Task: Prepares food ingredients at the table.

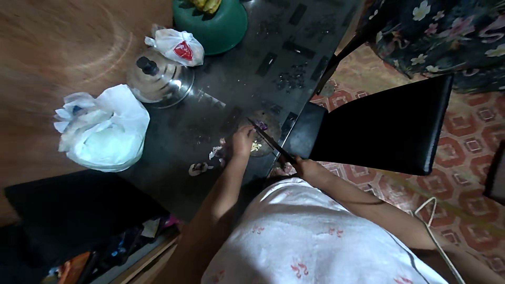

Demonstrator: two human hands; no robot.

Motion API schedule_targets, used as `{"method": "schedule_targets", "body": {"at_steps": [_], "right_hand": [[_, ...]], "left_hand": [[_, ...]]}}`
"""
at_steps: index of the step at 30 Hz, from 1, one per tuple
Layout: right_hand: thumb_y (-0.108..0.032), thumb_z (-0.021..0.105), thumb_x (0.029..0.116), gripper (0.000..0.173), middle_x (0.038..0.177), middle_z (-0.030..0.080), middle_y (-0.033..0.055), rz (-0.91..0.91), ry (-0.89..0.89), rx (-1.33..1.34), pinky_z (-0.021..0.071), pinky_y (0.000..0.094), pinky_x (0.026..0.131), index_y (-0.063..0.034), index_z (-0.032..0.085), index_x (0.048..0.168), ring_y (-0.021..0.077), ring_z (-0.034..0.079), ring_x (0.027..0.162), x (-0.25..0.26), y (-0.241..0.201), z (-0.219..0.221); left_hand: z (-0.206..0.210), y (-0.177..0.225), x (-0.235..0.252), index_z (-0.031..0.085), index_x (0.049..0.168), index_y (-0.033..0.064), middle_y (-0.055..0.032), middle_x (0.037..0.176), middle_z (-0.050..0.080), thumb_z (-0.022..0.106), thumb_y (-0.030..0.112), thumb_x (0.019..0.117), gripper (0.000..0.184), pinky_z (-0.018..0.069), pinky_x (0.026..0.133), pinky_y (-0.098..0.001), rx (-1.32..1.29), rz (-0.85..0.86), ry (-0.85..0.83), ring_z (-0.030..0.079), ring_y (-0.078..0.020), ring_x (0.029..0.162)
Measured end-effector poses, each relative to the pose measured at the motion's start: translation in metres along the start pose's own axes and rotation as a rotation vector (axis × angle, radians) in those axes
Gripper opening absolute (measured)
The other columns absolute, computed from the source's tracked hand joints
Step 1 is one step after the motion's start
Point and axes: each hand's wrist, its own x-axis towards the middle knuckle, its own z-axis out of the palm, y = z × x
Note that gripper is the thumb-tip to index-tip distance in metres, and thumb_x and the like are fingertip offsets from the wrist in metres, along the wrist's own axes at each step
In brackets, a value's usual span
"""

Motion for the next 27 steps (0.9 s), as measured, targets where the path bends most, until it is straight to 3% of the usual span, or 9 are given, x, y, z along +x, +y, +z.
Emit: {"method": "schedule_targets", "body": {"at_steps": [5,9,13,16,27], "right_hand": [[-0.029,0.041,0.1102,0.044,0.126,0.064,0.0279,0.065,-0.028,-0.008,0.0509,0.0631,0.097,-0.0021,0.045,0.145,0.0456,0.064,0.119,0.021,-0.005,0.009],[-0.025,0.048,0.1071,0.046,0.129,0.062,0.0273,0.050,-0.017,-0.010,0.0505,0.0631,0.098,-0.0012,0.043,0.146,0.0450,0.063,0.121,0.028,-0.017,0.001],[-0.024,0.044,0.1086,0.040,0.122,0.065,0.0263,-0.010,0.044,-0.029,0.0524,0.0626,0.095,-0.0016,0.048,0.141,0.0444,0.065,0.116,0.027,-0.011,-0.002],[-0.029,0.038,0.1109,0.042,0.121,0.066,0.0265,-0.012,0.046,-0.014,0.0519,0.0624,0.096,-0.0034,0.048,0.143,0.0449,0.065,0.115,0.010,-0.007,-0.003],[-0.026,0.043,0.1094,0.044,0.128,0.063,0.0275,0.052,-0.025,-0.003,0.0506,0.0613,0.099,0.0000,0.044,0.145,0.0441,0.063,0.121,0.028,-0.014,0.006]], "left_hand": [[0.002,-0.002,0.000,0.073,0.116,0.0025,-0.0123,0.127,0.069,0.064,0.014,0.1013,0.021,0.0537,0.104,-0.0408,-0.005,0.014,0.011,0.067,-0.0228,0.117],[0.000,0.001,-0.001,0.072,0.118,0.0012,-0.0135,0.130,0.067,0.063,0.015,0.1018,0.023,0.0529,0.105,-0.0412,-0.032,-0.011,-0.016,0.066,-0.0238,0.119],[-0.003,0.003,-0.001,0.073,0.116,0.0022,-0.0125,0.128,0.069,0.064,0.014,0.1015,0.021,0.0534,0.105,-0.0403,-0.037,-0.014,-0.013,0.067,-0.0224,0.117],[-0.004,0.002,-0.002,0.075,0.113,0.0027,-0.0123,0.125,0.070,0.065,0.013,0.1005,0.019,0.0534,0.104,-0.0417,-0.027,-0.021,0.000,0.068,-0.0233,0.115],[0.000,0.002,-0.001,0.075,0.109,0.0034,-0.0121,0.121,0.071,0.067,0.013,0.0992,0.016,0.0556,0.101,-0.0414,-0.043,-0.011,0.044,0.069,-0.0230,0.112]]}}
